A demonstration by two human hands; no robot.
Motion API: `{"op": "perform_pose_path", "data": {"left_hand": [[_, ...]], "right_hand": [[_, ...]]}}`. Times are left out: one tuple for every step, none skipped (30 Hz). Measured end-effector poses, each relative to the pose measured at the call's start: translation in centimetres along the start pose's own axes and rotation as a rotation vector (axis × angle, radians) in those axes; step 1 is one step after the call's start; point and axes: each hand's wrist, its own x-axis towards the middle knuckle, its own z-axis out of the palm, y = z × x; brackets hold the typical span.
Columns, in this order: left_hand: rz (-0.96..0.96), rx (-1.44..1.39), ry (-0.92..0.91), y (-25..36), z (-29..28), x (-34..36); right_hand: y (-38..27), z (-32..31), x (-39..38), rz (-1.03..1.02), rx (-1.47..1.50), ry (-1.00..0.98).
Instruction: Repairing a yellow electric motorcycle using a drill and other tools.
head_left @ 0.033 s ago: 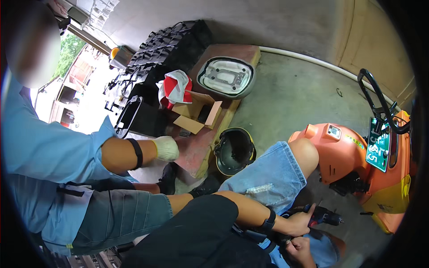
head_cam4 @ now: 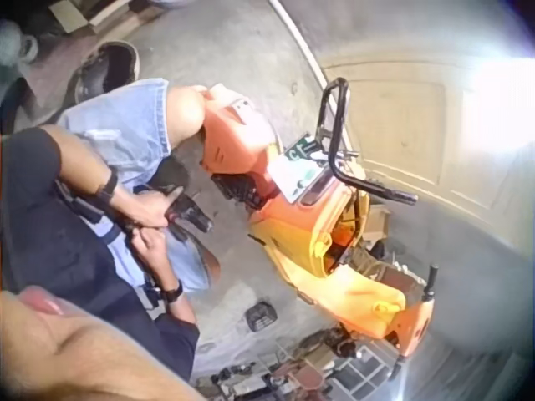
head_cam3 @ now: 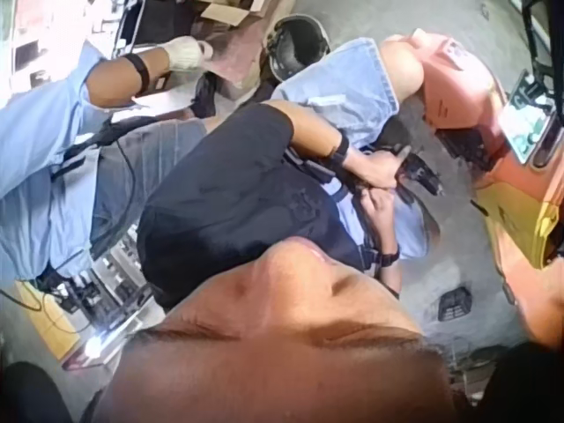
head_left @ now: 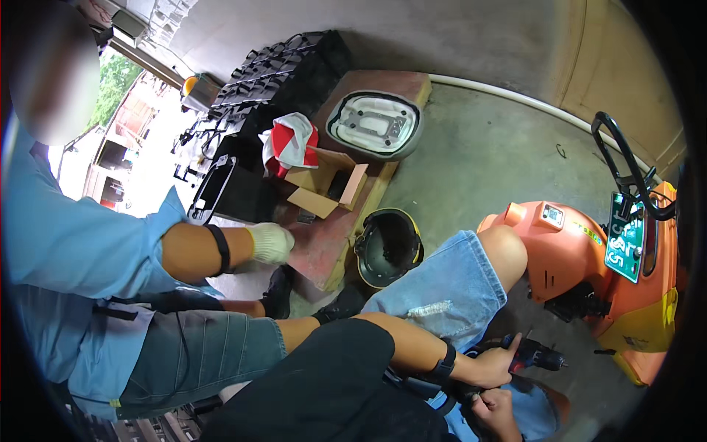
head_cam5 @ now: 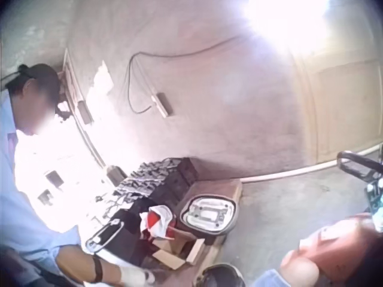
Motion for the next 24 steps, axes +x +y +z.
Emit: {"op": "perform_pose_path", "data": {"left_hand": [[-0.006,-0.006,0.005,-0.2,0.1,0.1],[0.049,0.026,0.056,-0.4,0.1,0.2],[0.084,0.079,0.085,-0.6,0.2,0.1],[0.054,0.064,0.044,-0.7,0.0,0.3],[0.059,0.069,0.045,-0.7,-0.2,0.3],[0.099,0.082,0.107,-0.6,-0.4,0.3],[0.140,0.098,0.171,-0.4,-0.7,0.3],[0.148,0.114,0.171,-0.2,-1.0,0.2],[0.120,0.075,0.136,0.0,-1.2,0.1],[0.102,0.032,0.118,0.2,-1.5,0.1],[0.097,0.049,0.108,0.4,-1.7,0.0],[0.116,0.036,0.113,0.6,-1.7,-0.3],[0.127,0.016,0.104,0.8,-1.8,-0.3],[0.090,0.010,0.064,0.8,-1.8,-0.4],[0.073,0.025,0.039,0.8,-1.7,-0.6],[0.087,0.046,0.037,0.8,-1.6,-0.7],[0.087,0.059,0.034,0.7,-1.5,-0.7],[0.072,0.046,-0.016,0.4,-1.6,-0.7],[0.090,0.071,-0.004,0.3,-1.6,-0.6],[0.068,0.067,-0.032,0.0,-1.8,-0.6],[0.049,0.065,-0.063,-0.3,-2.0,-0.4],[0.011,0.044,-0.094,-0.6,-2.2,-0.4],[-0.048,0.032,-0.126,-0.9,-2.5,-0.2],[-0.061,0.050,-0.143,-1.1,-2.8,-0.1]], "right_hand": [[-0.1,0.0,0.2,-0.039,0.000,0.072],[-0.2,0.1,0.5,-0.079,0.003,0.147],[-0.4,0.2,0.7,-0.080,0.005,0.141],[-0.6,0.2,0.9,-0.075,-0.037,0.171],[-0.8,0.3,1.0,-0.071,-0.078,0.206],[-1.1,0.2,1.0,-0.041,-0.127,0.216],[-1.4,0.1,0.9,-0.050,-0.124,0.226],[-1.8,-0.1,0.7,-0.048,-0.154,0.259],[-2.1,-0.4,0.6,-0.047,-0.184,0.291],[-2.4,-0.5,0.4,-0.058,-0.182,0.302],[-2.7,-0.6,0.3,0.013,-0.241,0.299],[-2.8,-0.8,0.3,0.086,-0.301,0.296],[-2.9,-0.7,0.3,0.174,-0.441,0.231],[-3.0,-0.7,0.3,0.161,-0.445,0.246],[-3.0,-0.5,0.3,0.145,-0.449,0.259],[-3.0,-0.4,0.3,0.016,-0.330,0.278],[-2.9,-0.3,0.4,-0.015,-0.304,0.228],[-2.9,-0.2,0.3,-0.050,-0.313,0.202],[-2.9,-0.2,0.5,-0.078,-0.321,0.179],[-3.0,-0.4,0.5,-0.087,-0.244,0.131],[-3.1,-0.7,0.8,-0.051,-0.262,0.069],[-3.3,-0.9,1.0,-0.057,-0.190,0.043],[-3.5,-1.3,1.6,-0.066,-0.119,0.024],[-3.6,-1.8,1.9,-0.058,-0.076,-0.022]]}}
